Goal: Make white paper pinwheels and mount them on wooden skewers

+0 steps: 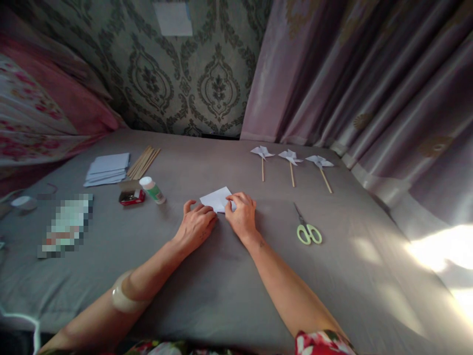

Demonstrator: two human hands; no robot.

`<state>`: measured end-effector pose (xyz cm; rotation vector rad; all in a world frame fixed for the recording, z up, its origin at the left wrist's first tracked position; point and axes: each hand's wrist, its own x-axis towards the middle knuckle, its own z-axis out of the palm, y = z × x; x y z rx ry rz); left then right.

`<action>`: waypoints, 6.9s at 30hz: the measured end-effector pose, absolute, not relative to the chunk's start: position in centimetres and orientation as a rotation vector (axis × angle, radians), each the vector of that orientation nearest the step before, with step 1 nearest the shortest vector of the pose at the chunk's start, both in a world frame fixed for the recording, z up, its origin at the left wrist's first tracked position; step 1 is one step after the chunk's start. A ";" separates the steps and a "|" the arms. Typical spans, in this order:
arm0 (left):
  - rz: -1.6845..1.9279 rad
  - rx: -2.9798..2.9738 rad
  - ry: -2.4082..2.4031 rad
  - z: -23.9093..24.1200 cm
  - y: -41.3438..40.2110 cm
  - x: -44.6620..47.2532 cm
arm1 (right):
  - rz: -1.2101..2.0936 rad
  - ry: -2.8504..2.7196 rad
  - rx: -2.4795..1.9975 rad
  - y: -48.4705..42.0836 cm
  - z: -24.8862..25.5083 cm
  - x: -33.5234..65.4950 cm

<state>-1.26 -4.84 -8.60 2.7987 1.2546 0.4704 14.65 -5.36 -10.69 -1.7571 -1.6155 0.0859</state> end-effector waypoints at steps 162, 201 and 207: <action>0.668 2.869 1.012 -9.6 -1.4 -2.0 | 0.281 -1.579 -1.871 -4.8 -10.9 13.8; 0.614 2.858 0.989 -9.5 -1.6 -1.7 | 0.364 -1.540 -2.003 -4.0 -10.3 13.4; 0.583 2.858 1.000 -9.5 -1.7 -1.7 | 0.386 -1.551 -2.034 -4.0 -10.1 13.4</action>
